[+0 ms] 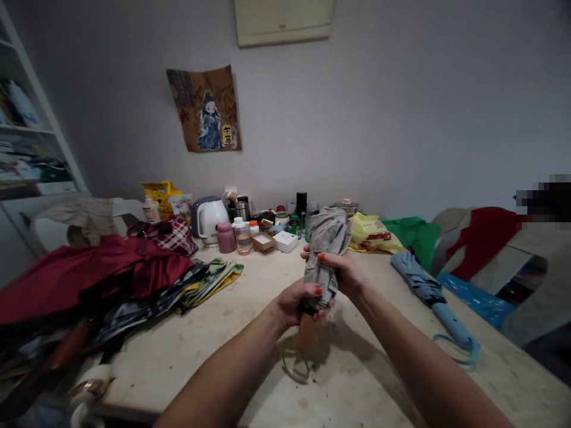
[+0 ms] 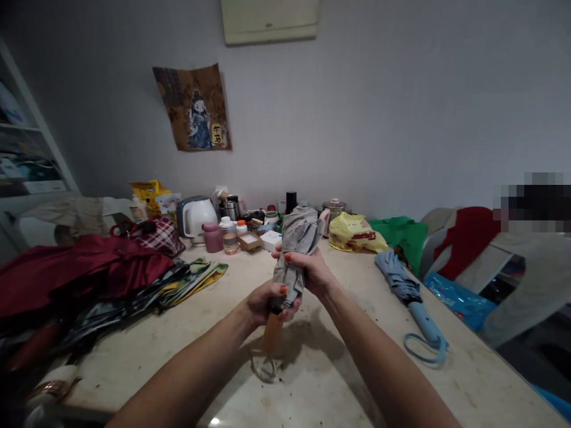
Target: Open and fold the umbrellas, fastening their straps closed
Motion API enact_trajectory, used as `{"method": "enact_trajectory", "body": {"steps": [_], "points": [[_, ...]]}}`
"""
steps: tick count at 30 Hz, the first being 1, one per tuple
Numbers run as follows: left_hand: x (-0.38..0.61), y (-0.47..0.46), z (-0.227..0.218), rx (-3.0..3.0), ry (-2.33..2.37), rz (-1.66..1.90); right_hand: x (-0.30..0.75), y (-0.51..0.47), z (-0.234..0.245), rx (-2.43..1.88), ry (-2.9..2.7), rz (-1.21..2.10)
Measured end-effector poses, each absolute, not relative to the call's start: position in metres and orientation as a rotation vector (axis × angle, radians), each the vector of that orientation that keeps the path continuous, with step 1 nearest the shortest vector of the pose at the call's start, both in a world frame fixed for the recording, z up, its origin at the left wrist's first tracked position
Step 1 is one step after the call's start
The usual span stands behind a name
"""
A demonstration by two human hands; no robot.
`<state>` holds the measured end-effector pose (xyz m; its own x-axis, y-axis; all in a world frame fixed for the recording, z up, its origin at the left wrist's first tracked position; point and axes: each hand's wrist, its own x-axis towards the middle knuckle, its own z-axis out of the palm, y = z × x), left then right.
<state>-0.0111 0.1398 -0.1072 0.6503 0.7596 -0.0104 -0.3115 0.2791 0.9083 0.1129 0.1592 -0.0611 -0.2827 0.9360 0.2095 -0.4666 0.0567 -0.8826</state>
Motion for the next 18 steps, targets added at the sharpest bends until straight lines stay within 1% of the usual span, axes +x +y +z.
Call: {"method": "enact_trajectory", "body": {"steps": [2,7,9,12,16,18], "points": [[-0.007,0.140,-0.108,1.139,0.622,0.810,0.112,0.161,-0.063,-0.575,-1.104,1.499],[0.005,0.144,-0.114,1.624,1.348,1.228,0.095,0.172,-0.079,-0.720,-0.990,1.066],[0.006,0.145,-0.116,1.736,1.476,1.298,0.091,0.174,-0.082,-0.725,-0.944,0.984],[0.000,0.146,-0.113,1.706,1.319,1.215,0.093,0.172,-0.079,-0.718,-0.869,1.028],[-0.007,0.150,-0.109,1.481,0.885,0.929,0.099,0.170,-0.076,-0.687,-0.895,1.273],[-0.005,0.150,-0.111,1.496,0.969,0.907,0.097,0.171,-0.078,-0.683,-0.916,1.298]]}}
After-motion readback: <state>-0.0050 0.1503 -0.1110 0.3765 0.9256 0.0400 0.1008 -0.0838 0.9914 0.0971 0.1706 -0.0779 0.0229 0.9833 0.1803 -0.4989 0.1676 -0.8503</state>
